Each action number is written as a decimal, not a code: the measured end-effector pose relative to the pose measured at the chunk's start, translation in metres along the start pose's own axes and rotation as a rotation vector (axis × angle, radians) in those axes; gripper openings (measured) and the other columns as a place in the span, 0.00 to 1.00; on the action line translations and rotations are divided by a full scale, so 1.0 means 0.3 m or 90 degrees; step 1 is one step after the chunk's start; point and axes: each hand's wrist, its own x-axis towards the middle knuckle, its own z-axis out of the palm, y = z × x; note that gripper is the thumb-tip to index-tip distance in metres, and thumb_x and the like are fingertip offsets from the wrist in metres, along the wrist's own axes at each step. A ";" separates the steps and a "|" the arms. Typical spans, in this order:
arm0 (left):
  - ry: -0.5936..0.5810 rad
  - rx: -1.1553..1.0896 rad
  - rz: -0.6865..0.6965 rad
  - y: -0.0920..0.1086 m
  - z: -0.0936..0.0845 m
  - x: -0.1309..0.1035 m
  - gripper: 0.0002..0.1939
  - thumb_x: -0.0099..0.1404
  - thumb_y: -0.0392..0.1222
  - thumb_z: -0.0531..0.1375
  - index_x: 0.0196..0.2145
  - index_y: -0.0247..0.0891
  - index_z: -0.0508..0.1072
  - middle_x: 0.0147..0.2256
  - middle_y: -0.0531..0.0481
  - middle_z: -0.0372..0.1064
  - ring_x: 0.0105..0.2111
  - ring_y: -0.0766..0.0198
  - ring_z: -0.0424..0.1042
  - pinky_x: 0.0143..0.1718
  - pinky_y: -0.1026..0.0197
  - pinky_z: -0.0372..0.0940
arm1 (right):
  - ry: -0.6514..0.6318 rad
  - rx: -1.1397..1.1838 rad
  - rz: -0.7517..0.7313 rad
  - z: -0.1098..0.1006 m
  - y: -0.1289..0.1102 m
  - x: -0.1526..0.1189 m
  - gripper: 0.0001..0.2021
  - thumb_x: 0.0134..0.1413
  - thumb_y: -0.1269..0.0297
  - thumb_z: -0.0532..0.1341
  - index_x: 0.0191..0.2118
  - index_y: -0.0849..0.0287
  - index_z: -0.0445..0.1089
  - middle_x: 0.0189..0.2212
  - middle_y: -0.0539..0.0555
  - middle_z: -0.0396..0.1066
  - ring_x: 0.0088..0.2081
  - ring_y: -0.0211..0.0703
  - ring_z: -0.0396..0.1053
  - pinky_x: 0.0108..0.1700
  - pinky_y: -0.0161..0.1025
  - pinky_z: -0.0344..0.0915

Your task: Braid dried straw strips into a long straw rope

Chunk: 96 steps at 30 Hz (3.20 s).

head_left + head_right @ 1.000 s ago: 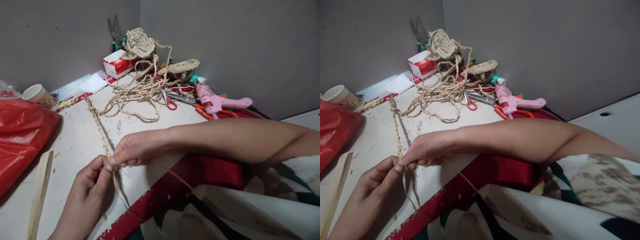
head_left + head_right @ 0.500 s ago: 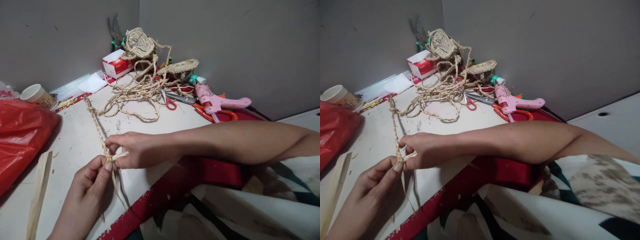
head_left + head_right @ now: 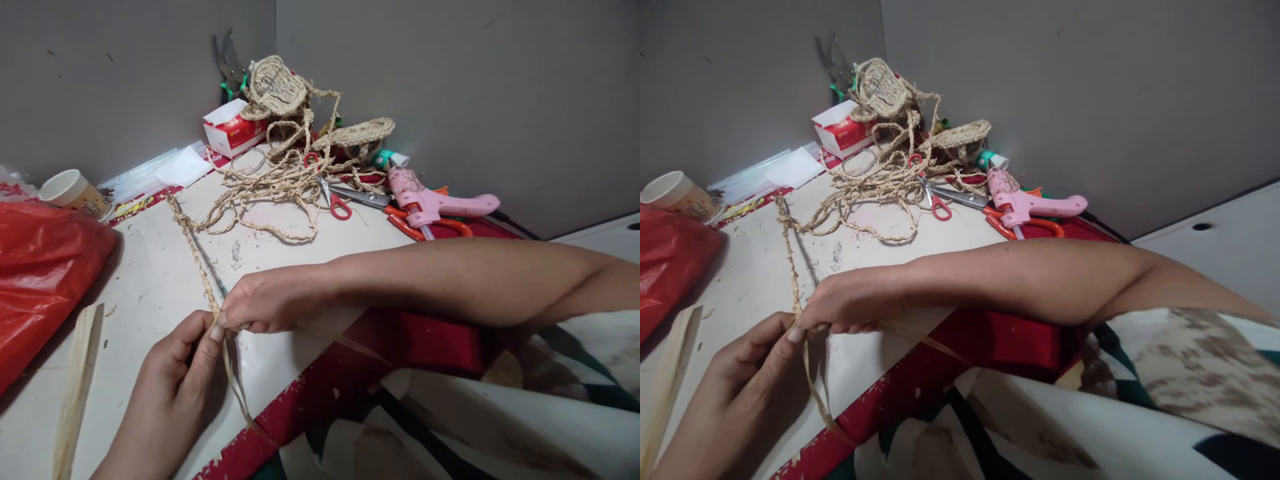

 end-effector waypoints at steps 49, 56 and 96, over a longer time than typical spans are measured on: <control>-0.028 -0.191 -0.143 -0.040 0.007 0.000 0.15 0.63 0.50 0.59 0.27 0.36 0.71 0.25 0.51 0.65 0.26 0.66 0.60 0.28 0.66 0.58 | 0.082 -0.388 -0.091 0.035 -0.050 -0.046 0.12 0.59 0.75 0.50 0.35 0.69 0.72 0.32 0.55 0.71 0.32 0.34 0.62 0.35 0.32 0.56; -0.004 -0.168 -0.140 -0.051 0.018 0.003 0.16 0.62 0.50 0.59 0.24 0.37 0.68 0.24 0.53 0.63 0.24 0.68 0.57 0.26 0.67 0.56 | 0.096 -0.594 -0.082 0.031 -0.056 -0.067 0.14 0.63 0.67 0.48 0.35 0.65 0.70 0.27 0.54 0.67 0.26 0.35 0.54 0.31 0.35 0.51; -0.006 -0.412 -0.169 0.004 0.052 -0.025 0.12 0.60 0.47 0.64 0.37 0.35 0.78 0.28 0.48 0.73 0.23 0.69 0.66 0.29 0.67 0.62 | 0.023 -0.135 -0.070 0.005 -0.002 -0.003 0.15 0.60 0.63 0.52 0.25 0.65 0.65 0.22 0.49 0.64 0.26 0.31 0.60 0.34 0.31 0.58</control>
